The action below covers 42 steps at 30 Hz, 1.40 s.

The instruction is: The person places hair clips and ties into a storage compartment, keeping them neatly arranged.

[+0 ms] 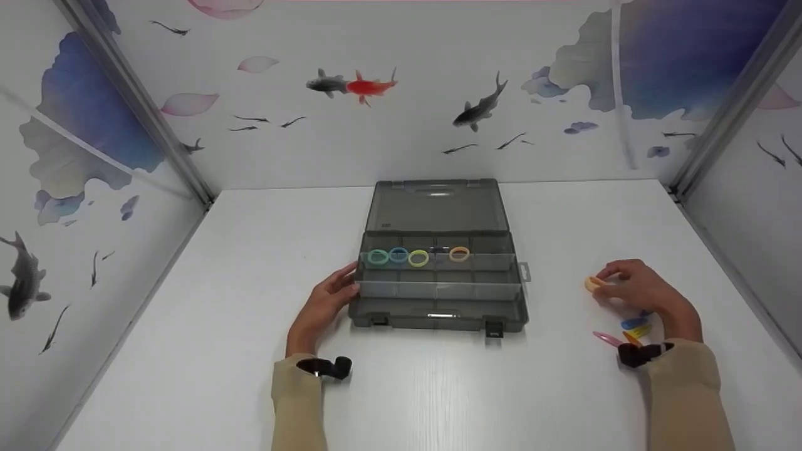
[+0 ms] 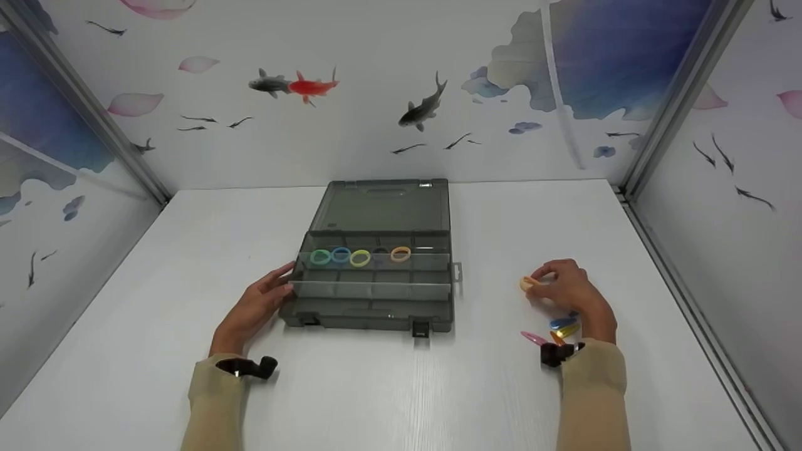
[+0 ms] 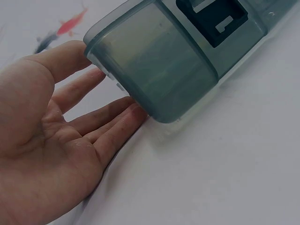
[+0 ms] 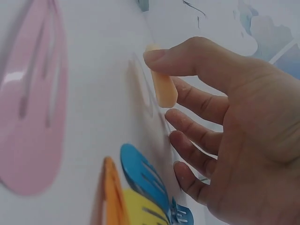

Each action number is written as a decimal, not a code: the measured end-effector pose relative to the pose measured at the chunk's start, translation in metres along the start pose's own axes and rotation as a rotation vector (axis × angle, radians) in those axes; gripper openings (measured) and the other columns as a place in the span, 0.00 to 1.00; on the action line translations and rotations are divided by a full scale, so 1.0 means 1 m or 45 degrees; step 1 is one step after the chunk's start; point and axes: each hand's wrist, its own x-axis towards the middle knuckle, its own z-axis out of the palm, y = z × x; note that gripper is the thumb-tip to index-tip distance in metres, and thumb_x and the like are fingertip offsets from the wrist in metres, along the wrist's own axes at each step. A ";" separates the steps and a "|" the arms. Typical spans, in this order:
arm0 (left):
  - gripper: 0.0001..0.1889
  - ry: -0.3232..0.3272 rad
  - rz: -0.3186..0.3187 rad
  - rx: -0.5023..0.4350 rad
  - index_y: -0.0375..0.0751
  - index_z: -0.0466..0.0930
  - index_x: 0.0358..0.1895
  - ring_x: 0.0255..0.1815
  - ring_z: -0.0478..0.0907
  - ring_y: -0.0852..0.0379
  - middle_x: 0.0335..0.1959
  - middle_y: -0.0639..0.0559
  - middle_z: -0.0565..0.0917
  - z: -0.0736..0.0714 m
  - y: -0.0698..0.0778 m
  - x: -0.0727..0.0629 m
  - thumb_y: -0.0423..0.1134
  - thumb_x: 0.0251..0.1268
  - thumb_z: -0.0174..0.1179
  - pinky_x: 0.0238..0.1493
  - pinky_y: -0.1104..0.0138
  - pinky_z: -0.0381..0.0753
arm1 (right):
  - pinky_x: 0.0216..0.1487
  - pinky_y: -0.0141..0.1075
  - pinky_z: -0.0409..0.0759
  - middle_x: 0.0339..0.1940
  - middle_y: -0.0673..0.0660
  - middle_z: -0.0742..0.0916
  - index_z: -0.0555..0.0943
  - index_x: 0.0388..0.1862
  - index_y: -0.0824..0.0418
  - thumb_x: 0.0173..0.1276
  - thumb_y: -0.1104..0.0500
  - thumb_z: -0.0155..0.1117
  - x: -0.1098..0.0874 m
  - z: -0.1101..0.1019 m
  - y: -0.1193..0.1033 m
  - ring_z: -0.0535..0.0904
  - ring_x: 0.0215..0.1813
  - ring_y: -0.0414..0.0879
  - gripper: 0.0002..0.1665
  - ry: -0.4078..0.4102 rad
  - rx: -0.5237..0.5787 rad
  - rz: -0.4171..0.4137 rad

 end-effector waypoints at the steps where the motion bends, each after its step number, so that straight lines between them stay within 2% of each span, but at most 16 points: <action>1: 0.29 -0.001 0.002 0.005 0.57 0.67 0.74 0.78 0.63 0.47 0.77 0.46 0.66 0.000 0.000 0.000 0.45 0.72 0.61 0.77 0.51 0.66 | 0.42 0.36 0.75 0.62 0.74 0.74 0.79 0.56 0.67 0.68 0.48 0.68 -0.001 -0.001 -0.001 0.72 0.56 0.62 0.27 -0.002 0.004 0.011; 3: 0.29 -0.006 0.002 0.007 0.57 0.67 0.74 0.78 0.64 0.48 0.77 0.47 0.66 0.001 0.000 0.000 0.46 0.72 0.61 0.77 0.52 0.66 | 0.40 0.34 0.75 0.63 0.76 0.74 0.77 0.58 0.67 0.69 0.46 0.67 -0.002 -0.002 -0.003 0.73 0.54 0.61 0.30 -0.009 0.019 0.033; 5: 0.29 -0.009 0.003 0.010 0.57 0.66 0.75 0.78 0.64 0.48 0.77 0.47 0.67 0.001 0.000 0.001 0.46 0.72 0.61 0.77 0.52 0.66 | 0.43 0.36 0.77 0.65 0.77 0.73 0.75 0.61 0.66 0.69 0.43 0.66 -0.002 -0.003 -0.007 0.73 0.56 0.62 0.33 -0.020 0.029 0.061; 9: 0.30 -0.016 0.007 0.008 0.56 0.66 0.75 0.78 0.64 0.48 0.77 0.47 0.66 0.001 0.001 0.001 0.46 0.72 0.61 0.77 0.52 0.66 | 0.54 0.53 0.80 0.70 0.77 0.67 0.71 0.65 0.65 0.69 0.40 0.65 -0.003 -0.004 -0.017 0.69 0.63 0.69 0.37 0.001 0.054 0.089; 12: 0.30 -0.021 0.013 0.006 0.56 0.67 0.75 0.77 0.65 0.48 0.77 0.48 0.67 0.001 0.002 0.002 0.47 0.71 0.62 0.77 0.52 0.66 | 0.61 0.65 0.73 0.72 0.75 0.65 0.71 0.64 0.64 0.69 0.40 0.65 -0.003 -0.005 -0.028 0.63 0.68 0.72 0.36 0.059 0.082 0.067; 14: 0.31 -0.030 0.019 0.003 0.56 0.67 0.75 0.77 0.65 0.48 0.77 0.48 0.67 0.001 0.002 0.003 0.48 0.71 0.62 0.77 0.52 0.66 | 0.64 0.67 0.70 0.74 0.74 0.64 0.72 0.63 0.63 0.69 0.41 0.65 -0.003 -0.005 -0.036 0.61 0.70 0.72 0.34 0.100 0.102 0.035; 21: 0.30 -0.035 0.019 -0.013 0.54 0.67 0.75 0.78 0.64 0.47 0.77 0.46 0.66 0.001 0.002 0.004 0.45 0.72 0.61 0.78 0.51 0.65 | 0.69 0.64 0.67 0.74 0.70 0.67 0.75 0.58 0.66 0.70 0.51 0.67 -0.004 -0.003 -0.068 0.60 0.74 0.68 0.25 0.231 0.149 -0.142; 27: 0.29 -0.005 -0.003 0.027 0.57 0.67 0.75 0.77 0.65 0.47 0.77 0.46 0.67 0.003 0.003 0.004 0.44 0.73 0.60 0.77 0.52 0.67 | 0.68 0.63 0.68 0.71 0.69 0.72 0.75 0.53 0.68 0.69 0.56 0.68 0.002 0.005 -0.087 0.65 0.71 0.66 0.22 0.279 0.158 -0.269; 31: 0.29 -0.022 0.004 0.035 0.56 0.66 0.75 0.78 0.64 0.46 0.77 0.45 0.66 0.003 0.001 0.004 0.45 0.73 0.60 0.77 0.52 0.66 | 0.67 0.61 0.69 0.70 0.68 0.73 0.75 0.52 0.68 0.68 0.59 0.68 0.008 0.011 -0.096 0.66 0.71 0.64 0.19 0.283 0.159 -0.296; 38: 0.28 0.010 0.001 0.029 0.56 0.67 0.74 0.78 0.64 0.46 0.77 0.45 0.67 -0.001 -0.001 0.002 0.44 0.73 0.60 0.77 0.51 0.66 | 0.67 0.59 0.69 0.69 0.67 0.74 0.76 0.51 0.67 0.67 0.60 0.69 0.026 0.014 -0.120 0.67 0.71 0.63 0.18 0.261 0.158 -0.349; 42: 0.29 0.000 -0.004 0.041 0.57 0.67 0.74 0.77 0.65 0.46 0.77 0.45 0.67 -0.001 -0.001 0.001 0.45 0.73 0.60 0.77 0.52 0.66 | 0.69 0.60 0.69 0.69 0.66 0.74 0.76 0.49 0.67 0.66 0.63 0.69 0.036 0.013 -0.132 0.67 0.72 0.63 0.16 0.246 0.133 -0.362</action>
